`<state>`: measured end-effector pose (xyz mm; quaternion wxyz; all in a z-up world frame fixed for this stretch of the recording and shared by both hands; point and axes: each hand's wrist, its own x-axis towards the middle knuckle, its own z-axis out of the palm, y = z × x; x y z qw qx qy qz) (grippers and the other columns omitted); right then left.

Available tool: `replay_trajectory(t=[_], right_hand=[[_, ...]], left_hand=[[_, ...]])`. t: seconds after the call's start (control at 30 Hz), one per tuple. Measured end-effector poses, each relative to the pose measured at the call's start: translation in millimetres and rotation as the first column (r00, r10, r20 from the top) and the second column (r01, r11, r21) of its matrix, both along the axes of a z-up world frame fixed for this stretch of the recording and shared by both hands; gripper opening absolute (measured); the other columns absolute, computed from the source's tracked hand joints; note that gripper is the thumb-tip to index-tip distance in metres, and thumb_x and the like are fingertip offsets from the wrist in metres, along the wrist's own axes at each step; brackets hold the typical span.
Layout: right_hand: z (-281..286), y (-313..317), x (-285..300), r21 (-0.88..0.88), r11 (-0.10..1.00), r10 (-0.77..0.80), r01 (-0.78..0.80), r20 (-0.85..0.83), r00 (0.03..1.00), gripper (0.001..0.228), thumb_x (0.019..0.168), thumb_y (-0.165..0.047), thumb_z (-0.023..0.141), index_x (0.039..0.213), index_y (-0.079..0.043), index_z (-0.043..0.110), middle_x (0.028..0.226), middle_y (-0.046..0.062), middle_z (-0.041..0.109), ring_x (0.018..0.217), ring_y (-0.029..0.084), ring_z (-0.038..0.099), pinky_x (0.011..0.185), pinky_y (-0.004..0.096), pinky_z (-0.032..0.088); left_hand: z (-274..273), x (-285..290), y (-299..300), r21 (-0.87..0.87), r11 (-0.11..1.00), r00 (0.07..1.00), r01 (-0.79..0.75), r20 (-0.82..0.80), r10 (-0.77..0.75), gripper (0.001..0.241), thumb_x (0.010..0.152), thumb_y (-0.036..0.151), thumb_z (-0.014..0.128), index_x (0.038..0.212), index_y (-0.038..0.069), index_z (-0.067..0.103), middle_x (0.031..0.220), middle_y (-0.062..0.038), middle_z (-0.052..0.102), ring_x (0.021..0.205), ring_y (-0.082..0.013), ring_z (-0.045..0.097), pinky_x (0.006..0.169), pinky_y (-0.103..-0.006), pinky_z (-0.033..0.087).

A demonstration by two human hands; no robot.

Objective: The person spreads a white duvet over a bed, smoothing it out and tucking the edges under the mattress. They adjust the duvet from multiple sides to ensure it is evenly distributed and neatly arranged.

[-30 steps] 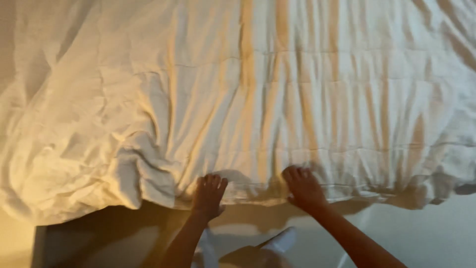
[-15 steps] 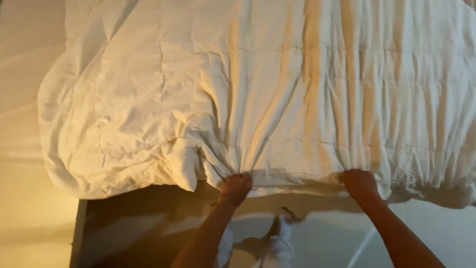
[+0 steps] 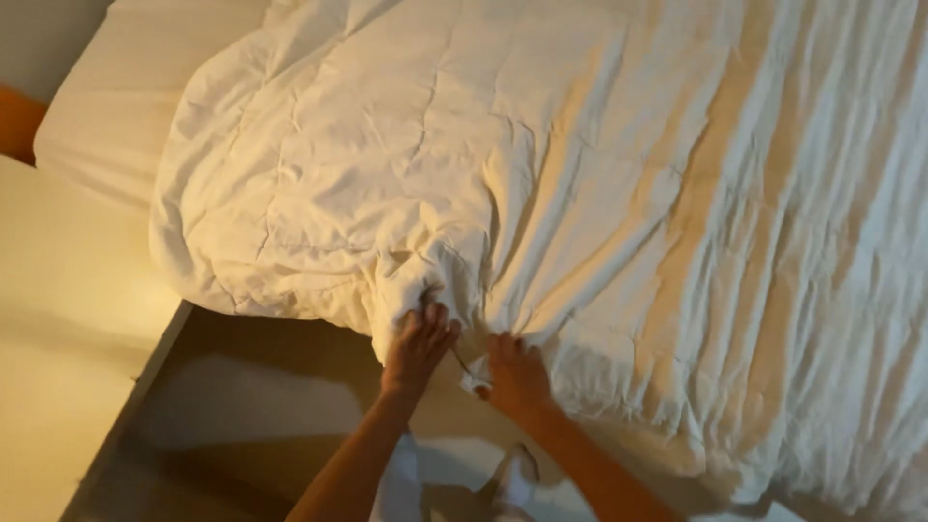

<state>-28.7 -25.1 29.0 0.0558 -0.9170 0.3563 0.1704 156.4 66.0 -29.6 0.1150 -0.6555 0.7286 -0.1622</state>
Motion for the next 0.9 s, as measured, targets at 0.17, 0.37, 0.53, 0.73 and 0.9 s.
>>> replay_trajectory(t=[0.17, 0.37, 0.53, 0.73, 0.9], right_hand=[[-6.9, 17.3, 39.0, 0.007, 0.994, 0.112, -0.112, -0.001, 0.994, 0.096, 0.063, -0.063, 0.085, 0.127, 0.0, 0.051, 0.12, 0.018, 0.06, 0.114, 0.041, 0.057, 0.09, 0.052, 0.046], [-99.1, 17.1, 37.5, -0.262, 0.92, 0.281, -0.293, -0.081, 0.956, 0.034, 0.094, -0.038, 0.062, 0.106, -0.007, 0.066, 0.095, 0.014, 0.071, 0.087, 0.031, 0.07, 0.076, 0.05, 0.048], [-105.6, 29.0, 17.7, -0.132, 0.874, 0.439, -0.467, -0.196, 0.877, 0.017, 0.088, -0.023, 0.062, 0.09, -0.014, 0.076, 0.084, 0.008, 0.074, 0.08, 0.028, 0.072, 0.073, 0.051, 0.047], [-53.4, 55.1, 25.4, 0.122, 0.898, 0.441, -0.424, -0.277, 0.854, 0.033, 0.082, -0.035, 0.072, 0.106, -0.012, 0.072, 0.105, 0.011, 0.069, 0.103, 0.03, 0.064, 0.086, 0.054, 0.043], [-22.5, 51.6, 69.0, 0.053, 0.952, 0.29, -0.301, 0.154, 0.944, 0.075, 0.084, -0.049, 0.076, 0.137, -0.002, 0.052, 0.122, 0.017, 0.058, 0.109, 0.034, 0.06, 0.087, 0.051, 0.047]], left_hand=[[-5.0, 25.5, -14.4, -0.105, 0.993, 0.988, -0.053, -0.147, 0.037, 0.043, 0.092, 0.031, 0.055, 0.13, 0.011, 0.056, 0.136, -0.016, 0.057, 0.135, -0.0388, 0.048, 0.113, -0.0484, 0.037], [-49.9, 25.9, 24.4, 0.014, 0.99, 0.878, -0.141, -0.46, 0.132, 0.043, 0.095, 0.024, 0.059, 0.135, 0.008, 0.057, 0.108, -0.01, 0.066, 0.103, -0.0291, 0.063, 0.089, -0.043, 0.053], [-88.1, 8.6, 88.6, 0.0, 1.0, 0.912, -0.029, -0.409, 0.026, 0.058, 0.087, 0.02, 0.063, 0.142, 0.003, 0.054, 0.1, -0.009, 0.068, 0.094, -0.0264, 0.064, 0.084, -0.0407, 0.053], [-21.4, 1.1, 90.3, 0.34, 0.937, 0.807, -0.076, -0.53, 0.258, 0.062, 0.082, 0.014, 0.067, 0.14, 0.002, 0.05, 0.122, -0.014, 0.062, 0.117, -0.0312, 0.057, 0.102, -0.043, 0.043], [-19.9, 58.0, 82.6, -0.103, 0.962, 0.92, -0.252, -0.335, 0.205, 0.058, 0.084, 0.017, 0.061, 0.139, -0.001, 0.05, 0.144, -0.024, 0.05, 0.136, -0.0403, 0.044, 0.109, -0.0521, 0.036]])
